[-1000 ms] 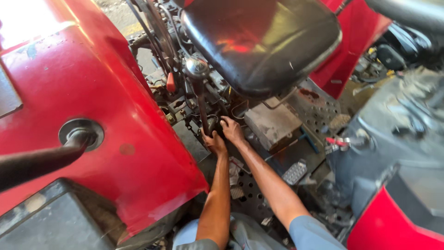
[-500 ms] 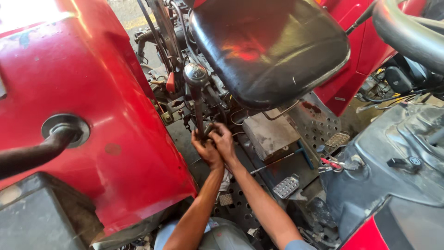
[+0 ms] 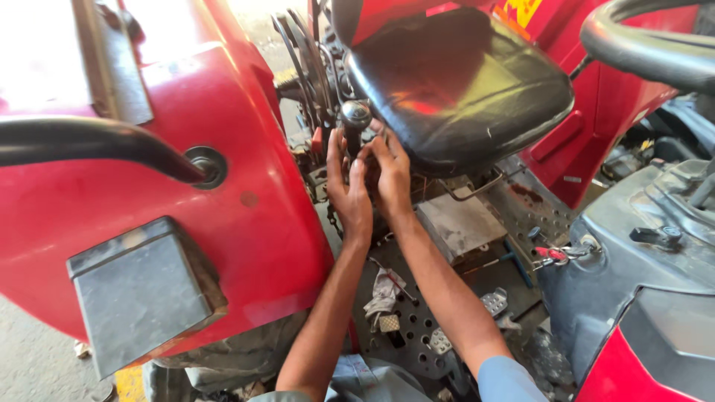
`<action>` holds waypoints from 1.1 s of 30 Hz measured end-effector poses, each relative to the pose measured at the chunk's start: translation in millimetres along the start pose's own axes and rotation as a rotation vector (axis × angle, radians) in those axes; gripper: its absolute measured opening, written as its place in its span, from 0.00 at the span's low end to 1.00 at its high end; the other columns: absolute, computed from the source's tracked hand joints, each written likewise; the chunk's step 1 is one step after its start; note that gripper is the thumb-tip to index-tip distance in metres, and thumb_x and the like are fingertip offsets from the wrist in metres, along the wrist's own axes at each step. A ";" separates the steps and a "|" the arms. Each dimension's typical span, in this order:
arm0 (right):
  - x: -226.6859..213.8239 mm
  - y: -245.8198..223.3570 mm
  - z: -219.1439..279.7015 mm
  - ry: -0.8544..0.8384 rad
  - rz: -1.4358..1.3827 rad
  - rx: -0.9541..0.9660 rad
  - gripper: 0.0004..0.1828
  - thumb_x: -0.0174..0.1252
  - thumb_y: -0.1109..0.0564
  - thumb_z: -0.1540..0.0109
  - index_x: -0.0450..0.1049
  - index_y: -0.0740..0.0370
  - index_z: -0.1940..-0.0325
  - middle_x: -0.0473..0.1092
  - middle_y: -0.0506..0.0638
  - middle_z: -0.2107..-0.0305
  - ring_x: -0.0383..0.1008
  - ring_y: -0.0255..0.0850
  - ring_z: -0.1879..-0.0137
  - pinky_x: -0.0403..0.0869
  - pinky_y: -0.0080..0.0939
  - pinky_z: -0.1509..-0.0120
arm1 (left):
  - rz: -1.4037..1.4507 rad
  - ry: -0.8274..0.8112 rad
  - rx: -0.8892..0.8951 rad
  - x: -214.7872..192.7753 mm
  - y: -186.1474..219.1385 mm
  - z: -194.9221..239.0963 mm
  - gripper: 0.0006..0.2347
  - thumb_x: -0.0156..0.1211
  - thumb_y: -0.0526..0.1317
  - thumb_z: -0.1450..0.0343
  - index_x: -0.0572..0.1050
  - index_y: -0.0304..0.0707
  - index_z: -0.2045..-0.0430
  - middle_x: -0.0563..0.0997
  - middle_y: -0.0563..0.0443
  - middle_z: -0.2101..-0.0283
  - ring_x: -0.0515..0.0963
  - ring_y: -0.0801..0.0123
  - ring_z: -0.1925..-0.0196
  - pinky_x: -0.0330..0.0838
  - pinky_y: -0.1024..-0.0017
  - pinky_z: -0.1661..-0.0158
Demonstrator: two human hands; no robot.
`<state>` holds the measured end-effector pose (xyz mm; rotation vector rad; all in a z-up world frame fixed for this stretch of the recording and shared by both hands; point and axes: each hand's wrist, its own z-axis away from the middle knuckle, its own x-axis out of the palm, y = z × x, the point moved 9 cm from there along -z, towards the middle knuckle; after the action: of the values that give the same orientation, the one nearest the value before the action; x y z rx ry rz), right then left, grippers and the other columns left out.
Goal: The person works on the internal components of a red tractor, specifically near the gear shift lever. They use a wrench to tighten bolts and a screwdriver to adjust parts within the engine compartment. The person repeatedly manipulates the gear shift lever and uses a rag to wipe components during the process.
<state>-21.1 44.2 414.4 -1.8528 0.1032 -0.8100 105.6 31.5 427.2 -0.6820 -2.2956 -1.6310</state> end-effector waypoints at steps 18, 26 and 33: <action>-68.7 17.0 138.8 -0.102 -0.303 0.318 0.26 0.57 0.46 0.26 0.66 0.70 0.35 0.72 0.52 0.52 0.75 0.39 0.48 0.76 0.41 0.45 | -0.508 -0.523 0.219 26.4 88.3 70.8 0.22 0.67 0.44 0.28 0.74 0.37 0.40 0.73 0.51 0.66 0.73 0.63 0.62 0.65 0.65 0.55; -83.5 12.0 151.6 -0.153 0.964 0.066 0.19 0.57 0.51 0.34 0.73 0.65 0.44 0.72 0.50 0.50 0.74 0.37 0.46 0.74 0.39 0.48 | -0.626 -0.569 0.289 36.9 84.0 90.6 0.24 0.68 0.47 0.28 0.72 0.36 0.40 0.70 0.52 0.69 0.70 0.63 0.64 0.63 0.65 0.57; -102.9 33.9 159.3 0.142 0.015 0.306 0.17 0.54 0.49 0.26 0.72 0.67 0.47 0.70 0.47 0.63 0.71 0.31 0.61 0.70 0.33 0.60 | -0.424 -0.538 -0.011 23.8 66.2 78.6 0.18 0.64 0.43 0.26 0.75 0.37 0.43 0.75 0.49 0.65 0.76 0.66 0.61 0.72 0.67 0.57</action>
<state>1.2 199.8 302.8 -1.5058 0.0774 -0.8938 123.8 128.2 465.2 -0.7468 -2.9840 -1.8026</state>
